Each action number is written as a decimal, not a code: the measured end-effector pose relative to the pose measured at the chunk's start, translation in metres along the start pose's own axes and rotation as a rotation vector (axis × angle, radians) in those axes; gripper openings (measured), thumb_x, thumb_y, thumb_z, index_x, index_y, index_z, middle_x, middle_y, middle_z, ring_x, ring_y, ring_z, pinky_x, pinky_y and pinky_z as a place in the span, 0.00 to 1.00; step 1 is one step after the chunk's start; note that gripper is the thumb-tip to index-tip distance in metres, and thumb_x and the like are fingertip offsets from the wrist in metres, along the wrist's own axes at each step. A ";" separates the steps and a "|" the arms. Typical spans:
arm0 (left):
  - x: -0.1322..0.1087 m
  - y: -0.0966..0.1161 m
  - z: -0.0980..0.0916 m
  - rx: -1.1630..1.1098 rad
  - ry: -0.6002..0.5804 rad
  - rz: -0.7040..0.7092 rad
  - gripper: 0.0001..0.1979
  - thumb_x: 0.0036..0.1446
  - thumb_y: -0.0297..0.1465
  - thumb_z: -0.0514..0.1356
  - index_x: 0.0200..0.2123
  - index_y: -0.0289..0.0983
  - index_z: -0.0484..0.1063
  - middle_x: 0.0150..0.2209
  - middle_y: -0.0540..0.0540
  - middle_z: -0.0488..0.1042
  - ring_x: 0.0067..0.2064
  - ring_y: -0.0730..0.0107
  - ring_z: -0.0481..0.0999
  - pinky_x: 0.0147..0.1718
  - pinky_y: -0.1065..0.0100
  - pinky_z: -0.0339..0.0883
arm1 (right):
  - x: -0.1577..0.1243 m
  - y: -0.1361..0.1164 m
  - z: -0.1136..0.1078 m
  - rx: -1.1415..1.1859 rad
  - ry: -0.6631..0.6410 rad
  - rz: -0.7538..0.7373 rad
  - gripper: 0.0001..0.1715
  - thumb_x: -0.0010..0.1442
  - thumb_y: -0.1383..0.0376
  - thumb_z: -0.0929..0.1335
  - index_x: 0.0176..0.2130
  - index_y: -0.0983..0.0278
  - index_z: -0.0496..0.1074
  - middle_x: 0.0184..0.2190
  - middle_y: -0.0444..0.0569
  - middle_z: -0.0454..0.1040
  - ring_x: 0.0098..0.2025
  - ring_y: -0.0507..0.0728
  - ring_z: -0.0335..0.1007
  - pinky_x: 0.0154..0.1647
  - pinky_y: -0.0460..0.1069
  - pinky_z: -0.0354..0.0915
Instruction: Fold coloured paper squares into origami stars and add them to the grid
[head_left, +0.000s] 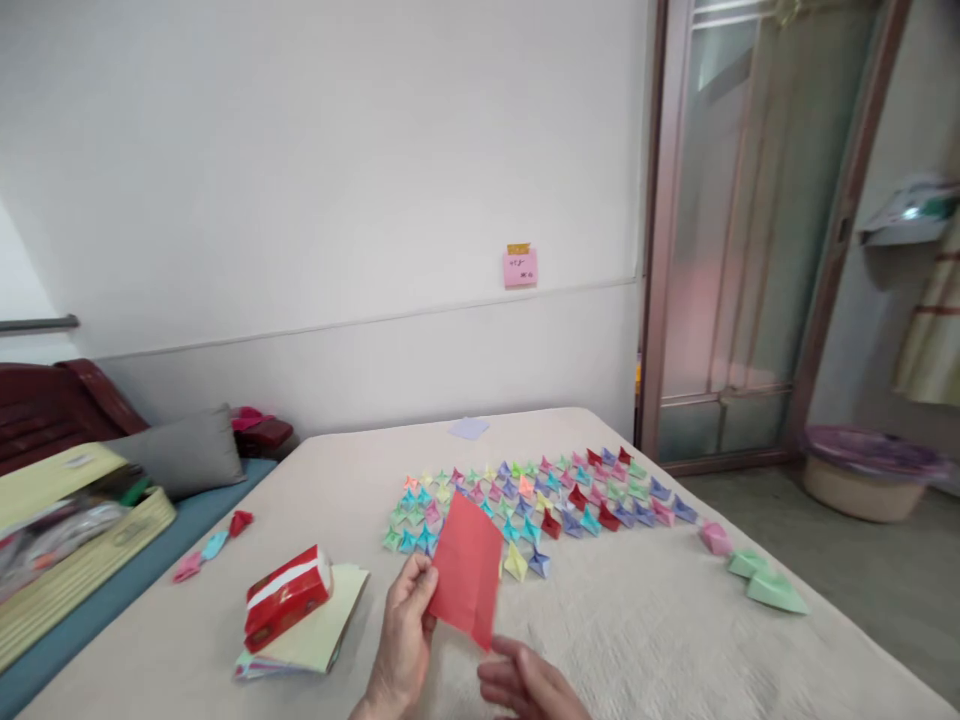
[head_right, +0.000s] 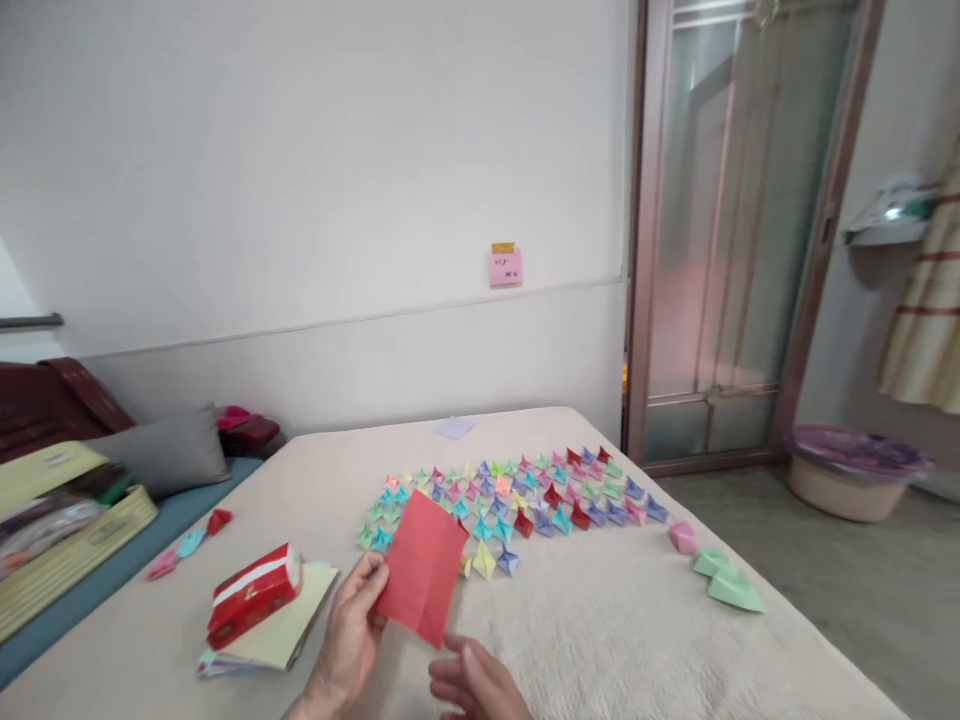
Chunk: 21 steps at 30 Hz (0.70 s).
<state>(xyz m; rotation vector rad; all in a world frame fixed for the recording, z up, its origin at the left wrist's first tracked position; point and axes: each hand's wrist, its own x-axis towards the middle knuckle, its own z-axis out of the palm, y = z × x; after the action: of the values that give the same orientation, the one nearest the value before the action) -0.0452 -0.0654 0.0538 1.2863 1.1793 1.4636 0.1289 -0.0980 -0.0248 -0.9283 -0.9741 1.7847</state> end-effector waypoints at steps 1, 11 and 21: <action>0.000 -0.002 0.008 -0.039 -0.023 -0.023 0.15 0.58 0.45 0.54 0.29 0.40 0.61 0.26 0.53 0.68 0.27 0.72 0.69 0.27 0.73 0.62 | 0.001 -0.005 -0.004 0.160 0.025 -0.015 0.40 0.46 0.37 0.67 0.47 0.61 0.73 0.45 0.57 0.79 0.47 0.65 0.75 0.42 0.54 0.67; 0.012 -0.049 0.014 -0.120 -0.148 -0.198 0.09 0.50 0.35 0.60 0.26 0.39 0.62 0.24 0.53 0.69 0.26 0.71 0.68 0.26 0.72 0.60 | 0.012 -0.029 -0.023 0.364 0.274 -0.214 0.15 0.46 0.63 0.77 0.35 0.67 0.80 0.33 0.55 0.83 0.37 0.64 0.78 0.43 0.55 0.70; 0.012 -0.035 -0.003 0.073 -0.243 -0.222 0.04 0.47 0.29 0.60 0.24 0.36 0.74 0.23 0.51 0.72 0.27 0.68 0.69 0.28 0.71 0.59 | 0.012 -0.026 -0.023 0.084 0.366 -0.211 0.17 0.42 0.57 0.78 0.31 0.67 0.82 0.28 0.55 0.83 0.31 0.64 0.77 0.39 0.56 0.70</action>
<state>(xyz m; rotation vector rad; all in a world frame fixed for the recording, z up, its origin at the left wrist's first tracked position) -0.0492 -0.0470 0.0215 1.2957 1.1795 1.0811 0.1536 -0.0732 -0.0133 -1.0147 -0.7279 1.4061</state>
